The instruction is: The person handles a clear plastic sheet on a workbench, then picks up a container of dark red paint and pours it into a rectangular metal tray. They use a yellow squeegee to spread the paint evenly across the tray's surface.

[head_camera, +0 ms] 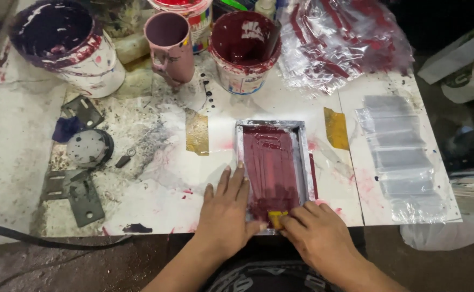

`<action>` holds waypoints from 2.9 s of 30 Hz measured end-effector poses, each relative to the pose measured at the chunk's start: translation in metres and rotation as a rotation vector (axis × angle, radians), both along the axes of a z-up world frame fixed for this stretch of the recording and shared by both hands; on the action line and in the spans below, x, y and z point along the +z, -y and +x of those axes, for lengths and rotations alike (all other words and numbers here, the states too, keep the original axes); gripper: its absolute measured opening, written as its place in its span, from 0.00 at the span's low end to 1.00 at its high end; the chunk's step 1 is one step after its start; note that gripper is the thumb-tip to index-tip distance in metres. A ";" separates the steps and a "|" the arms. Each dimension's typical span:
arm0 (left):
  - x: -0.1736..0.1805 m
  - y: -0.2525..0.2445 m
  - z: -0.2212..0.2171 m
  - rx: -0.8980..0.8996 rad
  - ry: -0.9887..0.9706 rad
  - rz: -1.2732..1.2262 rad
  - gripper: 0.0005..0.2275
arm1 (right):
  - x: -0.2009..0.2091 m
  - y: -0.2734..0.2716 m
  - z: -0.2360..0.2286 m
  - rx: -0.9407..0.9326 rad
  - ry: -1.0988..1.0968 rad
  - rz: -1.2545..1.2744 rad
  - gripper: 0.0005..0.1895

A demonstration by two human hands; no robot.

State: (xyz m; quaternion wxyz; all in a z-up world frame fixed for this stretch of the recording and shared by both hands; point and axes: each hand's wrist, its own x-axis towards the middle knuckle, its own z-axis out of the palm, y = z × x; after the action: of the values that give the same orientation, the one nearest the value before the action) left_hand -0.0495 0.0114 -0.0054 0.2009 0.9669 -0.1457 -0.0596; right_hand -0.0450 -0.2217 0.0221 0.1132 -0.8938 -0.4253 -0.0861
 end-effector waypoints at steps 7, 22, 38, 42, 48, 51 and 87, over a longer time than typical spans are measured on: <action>0.003 0.007 0.007 0.031 -0.040 0.143 0.55 | 0.017 -0.013 0.019 0.083 0.028 -0.070 0.07; 0.043 0.014 0.023 0.028 -0.465 0.213 0.59 | 0.009 -0.004 0.080 -0.331 -0.521 -0.037 0.04; 0.053 0.014 0.021 0.031 -0.521 0.249 0.56 | -0.007 0.004 0.046 0.165 -0.494 -0.041 0.05; 0.065 0.014 0.024 0.014 -0.559 0.299 0.54 | 0.013 -0.016 0.076 -0.013 -0.852 -0.339 0.10; 0.073 0.015 0.025 0.003 -0.589 0.325 0.54 | 0.071 -0.045 0.097 -0.435 -1.256 -0.311 0.13; 0.076 0.016 0.028 0.019 -0.649 0.296 0.55 | 0.087 -0.048 0.108 -0.621 -1.190 -0.199 0.14; 0.079 0.014 0.028 -0.001 -0.653 0.321 0.56 | -0.007 -0.031 0.147 -0.198 -0.105 0.036 0.04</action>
State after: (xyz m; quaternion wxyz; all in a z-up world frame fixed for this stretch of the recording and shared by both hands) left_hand -0.0211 -0.0031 0.0731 0.0826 0.9161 -0.0633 -0.3873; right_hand 0.1023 -0.1907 0.0153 0.1421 -0.9327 -0.3266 -0.0573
